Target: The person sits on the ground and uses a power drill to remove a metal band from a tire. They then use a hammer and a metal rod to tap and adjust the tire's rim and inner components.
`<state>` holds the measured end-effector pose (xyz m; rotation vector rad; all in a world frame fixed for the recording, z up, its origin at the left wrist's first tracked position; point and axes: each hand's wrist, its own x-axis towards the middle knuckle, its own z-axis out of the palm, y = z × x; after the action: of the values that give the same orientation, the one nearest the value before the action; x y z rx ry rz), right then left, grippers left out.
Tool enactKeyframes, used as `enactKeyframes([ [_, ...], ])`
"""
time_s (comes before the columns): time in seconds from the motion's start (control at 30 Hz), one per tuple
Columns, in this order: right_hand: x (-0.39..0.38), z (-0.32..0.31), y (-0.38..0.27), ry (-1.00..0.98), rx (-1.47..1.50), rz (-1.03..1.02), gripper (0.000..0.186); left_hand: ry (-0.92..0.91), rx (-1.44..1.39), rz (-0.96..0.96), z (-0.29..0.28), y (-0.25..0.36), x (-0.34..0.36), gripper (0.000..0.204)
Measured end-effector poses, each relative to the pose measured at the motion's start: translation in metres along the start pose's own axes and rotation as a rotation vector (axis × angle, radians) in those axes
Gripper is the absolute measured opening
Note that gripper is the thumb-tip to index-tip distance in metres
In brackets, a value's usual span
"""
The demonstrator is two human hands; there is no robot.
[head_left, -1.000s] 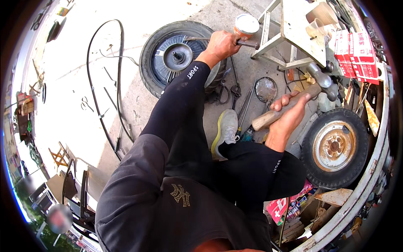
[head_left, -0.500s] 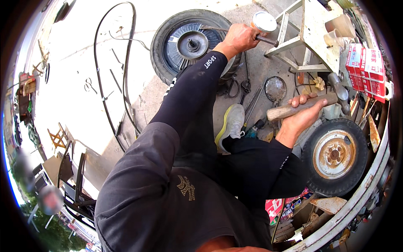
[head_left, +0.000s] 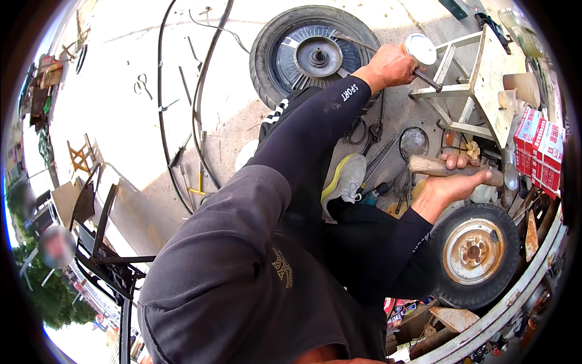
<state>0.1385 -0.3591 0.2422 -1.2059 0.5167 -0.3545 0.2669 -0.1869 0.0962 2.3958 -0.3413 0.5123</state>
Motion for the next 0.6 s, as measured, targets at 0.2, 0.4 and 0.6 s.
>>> enactKeyframes([
  [0.2, -0.015, -0.004, 0.015, -0.207, -0.144, 0.423, 0.047, -0.065, 0.059, -0.035, 0.002, -0.008, 0.002, 0.017],
  [0.4, -0.005, 0.003, 0.009, -0.004, -0.040, 0.120, 0.046, -0.063, 0.041, -0.042, 0.005, -0.005, 0.004, 0.019],
  [0.6, -0.021, -0.004, 0.018, -0.178, -0.152, 0.396, 0.049, -0.063, 0.070, -0.025, -0.002, -0.008, -0.002, 0.017],
])
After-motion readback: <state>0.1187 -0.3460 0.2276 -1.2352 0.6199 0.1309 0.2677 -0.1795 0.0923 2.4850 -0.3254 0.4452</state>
